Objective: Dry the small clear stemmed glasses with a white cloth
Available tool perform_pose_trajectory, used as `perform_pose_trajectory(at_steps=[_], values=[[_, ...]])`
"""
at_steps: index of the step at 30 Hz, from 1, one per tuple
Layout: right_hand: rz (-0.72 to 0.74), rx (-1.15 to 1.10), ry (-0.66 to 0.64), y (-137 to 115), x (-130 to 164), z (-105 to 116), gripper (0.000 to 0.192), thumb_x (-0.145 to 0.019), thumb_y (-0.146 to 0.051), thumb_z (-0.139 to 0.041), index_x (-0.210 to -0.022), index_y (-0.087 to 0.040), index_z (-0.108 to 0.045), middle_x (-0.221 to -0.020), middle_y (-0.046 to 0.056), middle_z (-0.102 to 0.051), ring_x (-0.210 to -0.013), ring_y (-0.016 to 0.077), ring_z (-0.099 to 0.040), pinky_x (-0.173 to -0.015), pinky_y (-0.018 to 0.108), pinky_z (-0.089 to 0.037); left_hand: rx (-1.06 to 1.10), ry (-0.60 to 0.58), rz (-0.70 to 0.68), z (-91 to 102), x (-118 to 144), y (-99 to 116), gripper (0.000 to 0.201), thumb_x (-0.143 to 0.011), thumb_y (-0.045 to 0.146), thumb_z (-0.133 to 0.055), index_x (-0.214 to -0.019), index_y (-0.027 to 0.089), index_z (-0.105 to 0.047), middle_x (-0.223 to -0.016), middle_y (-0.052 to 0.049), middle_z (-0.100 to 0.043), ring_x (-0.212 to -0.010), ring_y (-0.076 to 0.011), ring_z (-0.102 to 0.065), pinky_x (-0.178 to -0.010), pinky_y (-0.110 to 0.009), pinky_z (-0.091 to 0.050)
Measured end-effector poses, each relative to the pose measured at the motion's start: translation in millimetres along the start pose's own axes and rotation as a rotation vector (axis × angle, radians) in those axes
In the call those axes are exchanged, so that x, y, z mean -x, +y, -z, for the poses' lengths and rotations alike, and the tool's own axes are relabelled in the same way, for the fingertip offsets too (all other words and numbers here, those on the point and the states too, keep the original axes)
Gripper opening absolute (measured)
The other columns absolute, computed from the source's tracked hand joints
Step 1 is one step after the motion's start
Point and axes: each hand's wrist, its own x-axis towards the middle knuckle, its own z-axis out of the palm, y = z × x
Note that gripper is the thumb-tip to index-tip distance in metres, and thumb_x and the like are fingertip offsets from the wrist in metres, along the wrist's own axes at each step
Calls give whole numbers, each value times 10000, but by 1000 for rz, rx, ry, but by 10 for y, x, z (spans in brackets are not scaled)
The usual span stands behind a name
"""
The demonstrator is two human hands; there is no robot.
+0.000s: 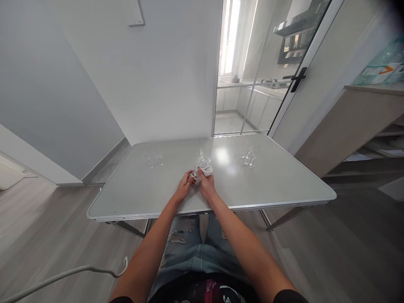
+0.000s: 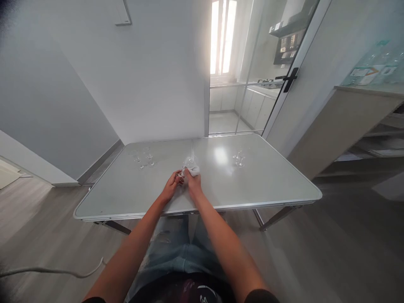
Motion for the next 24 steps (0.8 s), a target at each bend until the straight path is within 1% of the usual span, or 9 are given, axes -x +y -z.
perform_pose_trajectory(at_steps=[3, 7, 10, 12, 14, 16, 19, 21, 24], values=[[27, -35, 7, 9, -30, 11, 388, -755, -504, -779, -951, -188, -672, -893, 41, -712, -766, 154, -615, -707, 277, -506, 8, -11, -6, -1, 9, 9, 594, -946, 650, -475, -1304, 177, -500, -969, -58, -626, -844, -175, -597, -846, -351, -490], [-17, 57, -108, 31, 0, -32, 358, -738, -489, -787, -883, -179, -680, -802, 14, -685, -701, 142, -585, -666, 265, -494, -41, 14, -20, 13, 3, -25, 604, -941, 682, -447, -1252, 168, -515, -880, -34, -603, -849, -187, -582, -870, -357, -466], [-52, 131, -168, 16, 60, -65, 336, -725, -470, -788, -883, -184, -709, -789, 12, -696, -707, 156, -603, -667, 272, -504, -49, 41, -31, 18, -3, -59, 556, -948, 680, -429, -1138, 172, -551, -923, -48, -597, -862, -185, -561, -863, -349, -467], [-62, 138, -170, -9, 98, -74, 302, -730, -441, -786, -891, -193, -722, -815, 17, -713, -747, 169, -630, -696, 277, -512, -55, 59, -40, 17, -3, -63, 532, -951, 671, -436, -1091, 175, -566, -957, -57, -595, -872, -183, -553, -864, -343, -467], [-77, 106, -159, -39, 120, -73, 281, -736, -419, -785, -894, -194, -724, -859, 26, -729, -783, 176, -647, -718, 280, -515, -65, 64, -46, 14, 3, -47, 524, -950, 661, -448, -1101, 174, -572, -954, -55, -595, -869, -184, -552, -869, -344, -464], [-77, 51, -126, -68, 125, -64, 287, -744, -412, -782, -918, -193, -718, -902, 32, -736, -801, 176, -652, -732, 284, -516, -76, 48, -38, 10, 15, -20, 529, -959, 643, -452, -1182, 173, -553, -919, -44, -597, -858, -184, -560, -878, -348, -460], [-13, -39, -14, -106, 110, -39, 289, -765, -414, -773, -945, -201, -700, -903, 25, -725, -788, 164, -644, -738, 289, -517, -66, 26, -17, 2, 37, 20, 559, -969, 621, -450, -1314, 183, -489, -929, -37, -616, -861, -182, -584, -896, -352, -456], [28, -62, 46, -118, 97, -23, 287, -761, -415, -782, -941, -210, -691, -888, 21, -717, -782, 161, -638, -732, 289, -520, -52, 9, -14, -4, 47, 36, 559, -969, 619, -452, -1330, 193, -484, -993, -49, -627, -876, -179, -593, -902, -348, -457], [34, -13, 35, -96, 89, -18, 324, -746, -445, -790, -948, -211, -694, -896, 30, -720, -803, 170, -640, -729, 289, -525, -55, -12, -14, -10, 50, 43, 566, -968, 622, -450, -1331, 189, -486, -983, -48, -622, -882, -181, -591, -900, -346, -453]])
